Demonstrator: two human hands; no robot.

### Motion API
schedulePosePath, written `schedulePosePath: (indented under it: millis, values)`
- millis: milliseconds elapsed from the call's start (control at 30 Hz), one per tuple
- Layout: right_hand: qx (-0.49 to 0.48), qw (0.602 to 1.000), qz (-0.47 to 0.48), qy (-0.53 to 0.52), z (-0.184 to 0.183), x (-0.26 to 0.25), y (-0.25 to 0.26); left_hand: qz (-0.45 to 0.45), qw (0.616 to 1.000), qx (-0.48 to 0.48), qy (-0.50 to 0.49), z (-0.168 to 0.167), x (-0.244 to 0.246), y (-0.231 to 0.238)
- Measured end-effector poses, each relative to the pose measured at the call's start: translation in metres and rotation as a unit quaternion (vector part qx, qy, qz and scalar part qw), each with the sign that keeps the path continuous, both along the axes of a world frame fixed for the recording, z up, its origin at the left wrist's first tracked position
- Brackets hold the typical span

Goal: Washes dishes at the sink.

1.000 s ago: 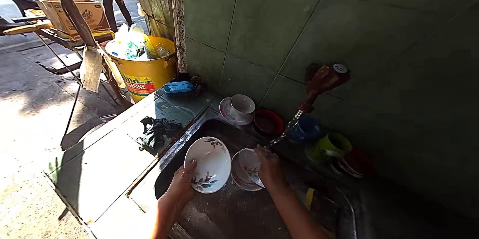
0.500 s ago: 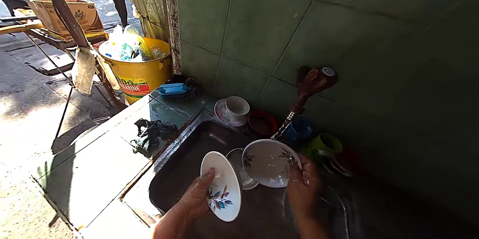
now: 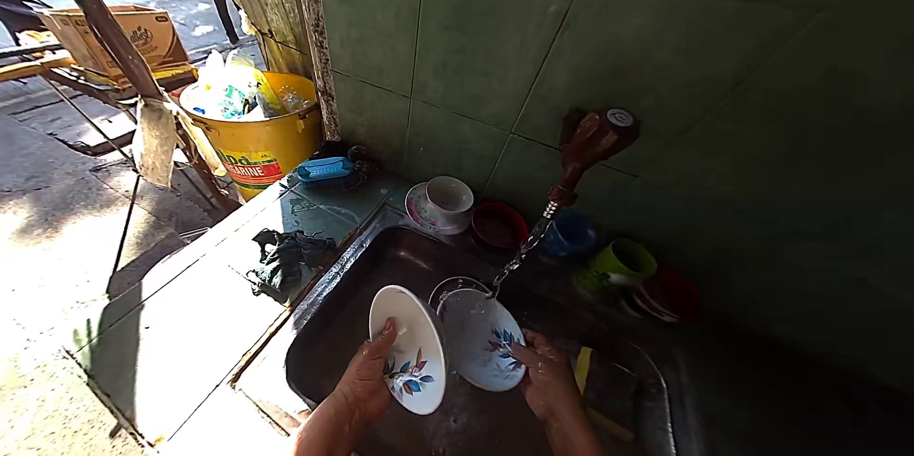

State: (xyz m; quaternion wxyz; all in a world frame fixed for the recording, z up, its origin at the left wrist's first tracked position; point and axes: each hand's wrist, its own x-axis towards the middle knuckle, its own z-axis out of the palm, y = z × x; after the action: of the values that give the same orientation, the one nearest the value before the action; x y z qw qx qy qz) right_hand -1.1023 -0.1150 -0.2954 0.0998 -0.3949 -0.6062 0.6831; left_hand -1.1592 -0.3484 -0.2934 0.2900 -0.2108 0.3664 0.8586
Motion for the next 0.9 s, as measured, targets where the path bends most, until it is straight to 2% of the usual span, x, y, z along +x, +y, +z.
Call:
schedulePosePath:
  millis: [133, 267, 300, 367, 433, 467, 567, 733, 833, 900]
  values:
    - [-0.064, 0.996, -0.053, 0.015, -0.011, -0.001, 0.013, -0.006, 1.0, 0.025, 0.007, -0.003, 0.003, -0.002]
    - [-0.052, 0.996, -0.064, 0.023, -0.001, -0.022, -0.002, -0.028, 0.986, 0.159, 0.032, -0.034, -0.002, 0.002]
    - [-0.012, 0.997, -0.063, 0.037, 0.002, -0.024, -0.004, -0.038, 0.986, 0.159, 0.043, -0.037, -0.005, 0.006]
    - [0.122, 0.987, -0.047, 0.09, 0.011, -0.024, -0.001, -0.05, 0.993, 0.089, 0.05, -0.019, -0.009, 0.022]
    - [0.285, 0.944, -0.036, 0.166, 0.02, -0.02, 0.008, -0.064, 0.997, 0.013, 0.039, 0.001, -0.016, 0.046]
    - [0.352, 0.915, -0.039, 0.196, 0.026, -0.017, 0.015, -0.075, 0.996, 0.006, 0.042, 0.002, -0.021, 0.06]
    - [0.452, 0.863, -0.063, 0.218, 0.04, -0.006, 0.038, -0.089, 0.994, 0.039, 0.054, -0.005, -0.037, 0.104]
    - [0.436, 0.87, -0.129, 0.193, 0.041, 0.02, 0.07, -0.083, 0.992, 0.093, 0.034, -0.001, -0.048, 0.159]
    - [0.417, 0.881, -0.142, 0.171, 0.031, 0.03, 0.076, -0.116, 0.988, 0.089, 0.04, 0.001, -0.045, 0.166]
    - [0.414, 0.887, -0.137, 0.151, 0.025, 0.034, 0.075, -0.171, 0.981, 0.064, 0.064, 0.004, -0.044, 0.161]
